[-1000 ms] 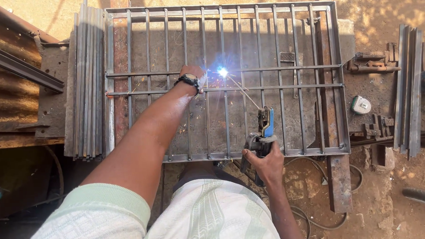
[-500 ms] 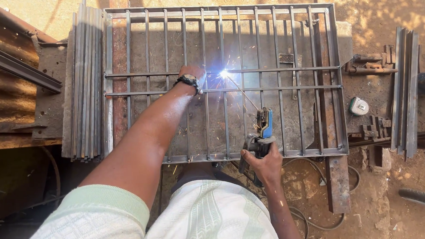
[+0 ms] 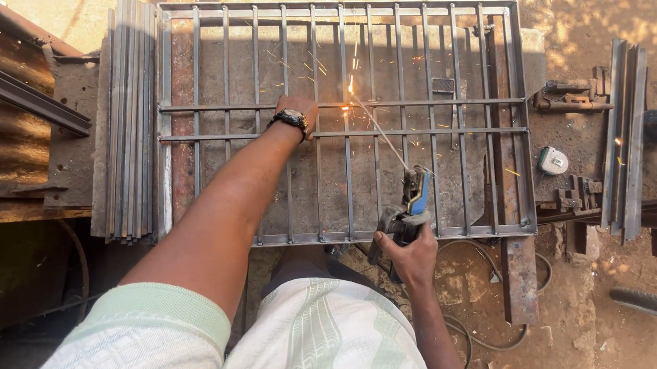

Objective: The recorder is measuring, aligning, and welding metal bars to fabricate a gate.

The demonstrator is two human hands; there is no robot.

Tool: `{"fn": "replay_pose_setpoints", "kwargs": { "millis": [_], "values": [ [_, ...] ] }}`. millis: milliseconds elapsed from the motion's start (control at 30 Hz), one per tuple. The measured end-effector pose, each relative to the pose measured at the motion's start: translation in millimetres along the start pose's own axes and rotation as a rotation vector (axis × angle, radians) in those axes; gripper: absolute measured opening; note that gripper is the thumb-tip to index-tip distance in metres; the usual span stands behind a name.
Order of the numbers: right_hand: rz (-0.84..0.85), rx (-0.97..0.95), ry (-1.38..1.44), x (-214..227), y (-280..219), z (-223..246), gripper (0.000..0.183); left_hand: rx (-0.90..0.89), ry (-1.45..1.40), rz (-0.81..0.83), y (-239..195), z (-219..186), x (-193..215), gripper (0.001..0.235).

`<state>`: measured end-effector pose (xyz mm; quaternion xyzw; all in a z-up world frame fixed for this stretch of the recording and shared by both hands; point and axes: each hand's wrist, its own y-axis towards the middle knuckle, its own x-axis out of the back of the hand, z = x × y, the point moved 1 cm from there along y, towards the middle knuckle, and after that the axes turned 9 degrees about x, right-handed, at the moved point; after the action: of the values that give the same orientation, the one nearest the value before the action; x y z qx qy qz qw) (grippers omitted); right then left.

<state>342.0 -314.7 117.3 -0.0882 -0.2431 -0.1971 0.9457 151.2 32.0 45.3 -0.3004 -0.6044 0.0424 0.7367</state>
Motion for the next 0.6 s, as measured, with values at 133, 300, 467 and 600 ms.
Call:
{"fn": "replay_pose_setpoints", "kwargs": {
  "millis": [133, 300, 467, 600],
  "values": [
    [-0.007, -0.006, 0.009, 20, -14, 13, 0.076, 0.003, -0.012, -0.03, -1, 3, -8, 0.052],
    [0.037, -0.079, -0.068, 30, -42, -2, 0.078, 0.021, -0.035, -0.051, -7, 8, -10, 0.062],
    [0.058, -0.046, -0.104, 30, -57, -3, 0.084, 0.073, -0.082, -0.041, -8, 12, -11, 0.095],
    [0.078, -0.026, -0.106, 27, -57, 0, 0.08, 0.115, -0.095, 0.003, -7, 13, -15, 0.114]
  ]
}}
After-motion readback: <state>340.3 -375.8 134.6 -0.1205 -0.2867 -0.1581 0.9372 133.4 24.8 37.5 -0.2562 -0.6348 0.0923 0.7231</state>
